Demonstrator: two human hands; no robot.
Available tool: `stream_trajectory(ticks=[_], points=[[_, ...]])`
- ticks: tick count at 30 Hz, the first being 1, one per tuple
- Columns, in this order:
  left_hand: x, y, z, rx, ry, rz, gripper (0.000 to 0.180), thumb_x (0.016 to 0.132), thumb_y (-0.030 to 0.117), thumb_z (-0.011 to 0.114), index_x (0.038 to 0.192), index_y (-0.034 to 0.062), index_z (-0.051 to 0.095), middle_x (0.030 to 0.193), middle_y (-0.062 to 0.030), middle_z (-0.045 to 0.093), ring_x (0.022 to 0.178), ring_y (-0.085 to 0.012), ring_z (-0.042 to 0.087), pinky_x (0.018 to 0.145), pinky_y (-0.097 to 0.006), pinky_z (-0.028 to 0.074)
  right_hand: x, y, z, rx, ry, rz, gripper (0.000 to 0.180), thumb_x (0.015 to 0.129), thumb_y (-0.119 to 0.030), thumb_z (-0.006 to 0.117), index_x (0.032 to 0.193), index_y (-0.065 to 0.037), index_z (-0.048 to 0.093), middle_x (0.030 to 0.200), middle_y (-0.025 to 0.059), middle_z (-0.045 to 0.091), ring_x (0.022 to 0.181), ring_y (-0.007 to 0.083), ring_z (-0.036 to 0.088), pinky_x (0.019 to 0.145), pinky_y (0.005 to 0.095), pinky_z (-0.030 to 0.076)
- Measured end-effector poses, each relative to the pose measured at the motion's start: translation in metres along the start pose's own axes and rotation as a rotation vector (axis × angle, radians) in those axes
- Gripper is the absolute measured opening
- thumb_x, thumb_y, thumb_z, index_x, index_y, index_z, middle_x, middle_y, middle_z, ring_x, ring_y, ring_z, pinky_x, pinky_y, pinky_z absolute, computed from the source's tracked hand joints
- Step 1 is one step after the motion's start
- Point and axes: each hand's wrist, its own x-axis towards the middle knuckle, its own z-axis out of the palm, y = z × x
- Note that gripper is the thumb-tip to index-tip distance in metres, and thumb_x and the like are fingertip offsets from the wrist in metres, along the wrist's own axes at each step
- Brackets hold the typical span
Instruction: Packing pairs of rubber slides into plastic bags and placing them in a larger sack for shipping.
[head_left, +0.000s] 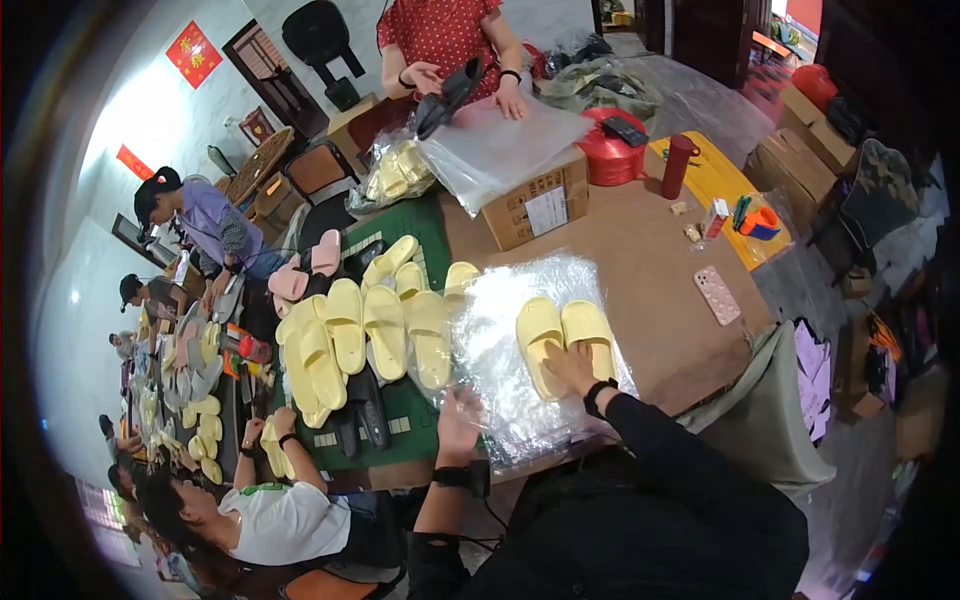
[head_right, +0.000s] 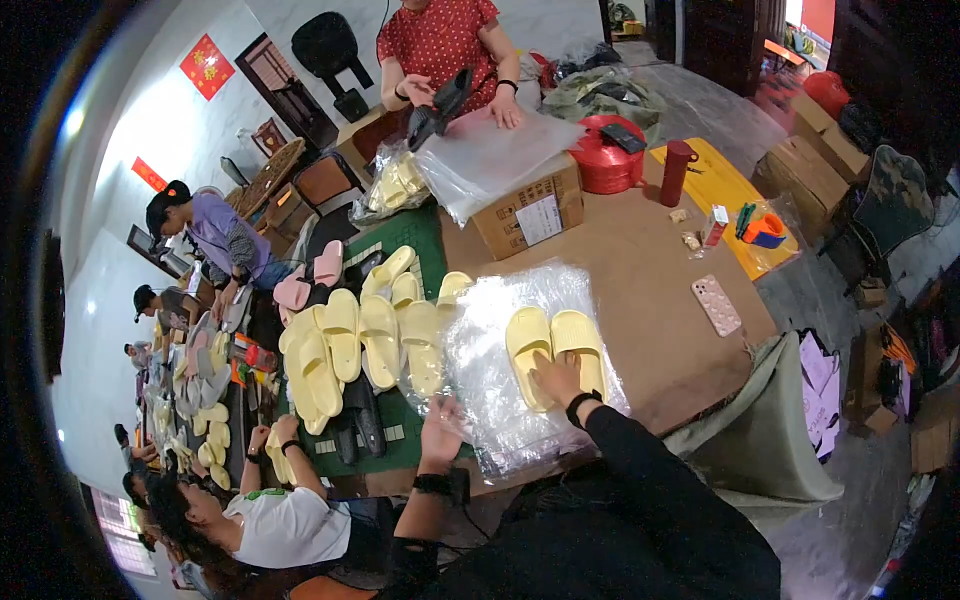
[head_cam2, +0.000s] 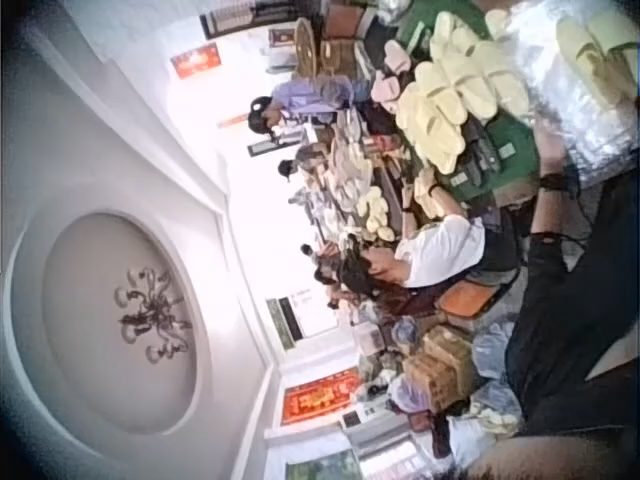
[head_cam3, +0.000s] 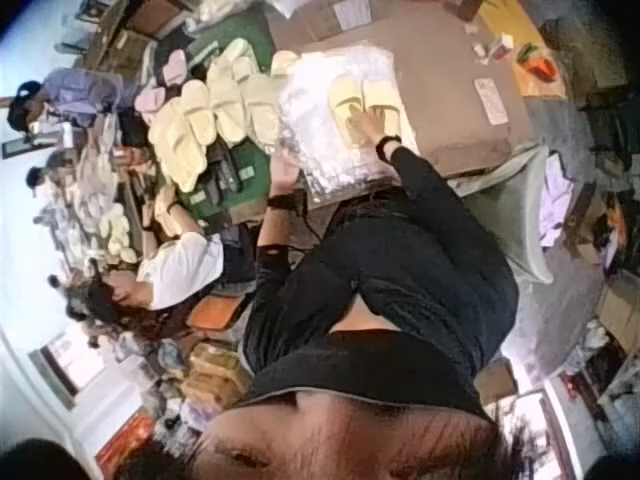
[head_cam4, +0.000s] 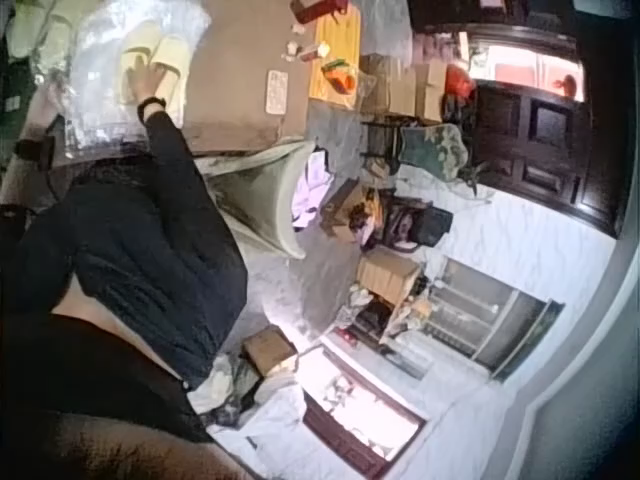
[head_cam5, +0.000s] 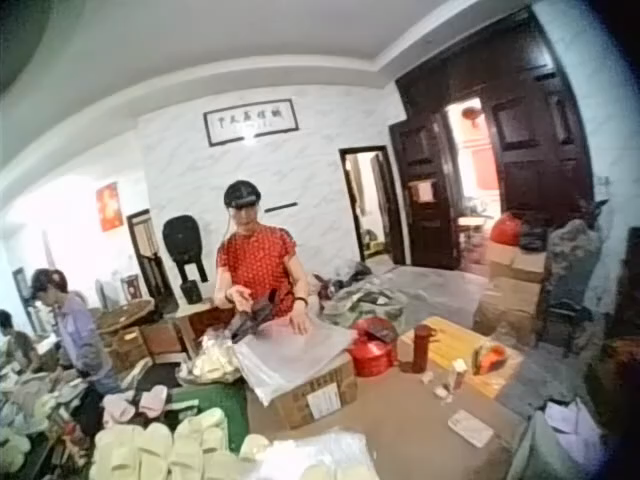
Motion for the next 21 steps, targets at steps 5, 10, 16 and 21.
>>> stream_trajectory(ticks=[5, 10, 16, 21], points=[[-0.013, -0.009, 0.03, 0.132, -0.079, -0.044, 0.033, 0.092, 0.026, 0.044, 0.122, 0.012, 0.039, 0.108, -0.0132, 0.051, 0.083, -0.022, 0.051, 0.073, -0.033, 0.044, 0.008, 0.006, 0.012, 0.018, 0.238, 0.016, 0.052, 0.076, -0.026, 0.054, 0.123, -0.005, 0.043, 0.12, 0.0268, 0.043, 0.116, 0.0414, 0.035, 0.095, 0.0547, 0.025], [-0.017, -0.002, 0.056, 0.247, -0.102, -0.081, 0.041, 0.092, 0.029, 0.045, 0.126, 0.0102, 0.034, 0.109, -0.0137, 0.05, 0.087, -0.0222, 0.052, 0.076, -0.034, 0.046, -0.019, 0.005, -0.043, 0.16, 0.399, -0.018, 0.04, 0.07, -0.012, 0.055, 0.107, 0.001, 0.051, 0.088, 0.0238, 0.057, 0.089, 0.0417, 0.05, 0.081, 0.0529, 0.033], [0.012, -0.024, 0.081, 0.286, -0.285, -0.156, 0.041, 0.093, 0.032, 0.043, 0.127, 0.0098, 0.033, 0.111, -0.0133, 0.048, 0.091, -0.0247, 0.051, 0.081, -0.036, 0.044, -0.062, 0.069, -0.087, 0.341, 0.641, 0.154, 0.053, 0.076, -0.012, 0.056, 0.125, 0.002, 0.04, 0.089, 0.0213, 0.058, 0.083, 0.0354, 0.055, 0.071, 0.0424, 0.042], [0.056, -0.065, 0.049, 0.331, -0.149, -0.383, 0.039, 0.093, 0.03, 0.04, 0.126, 0.0089, 0.035, 0.114, -0.014, 0.045, 0.101, -0.0304, 0.048, 0.089, -0.042, 0.04, -0.1, 0.102, -0.102, 0.322, 0.727, 0.271, 0.053, 0.078, -0.016, 0.057, 0.125, 0.002, 0.041, 0.094, 0.0254, 0.056, 0.089, 0.0375, 0.053, 0.077, 0.042, 0.041]])
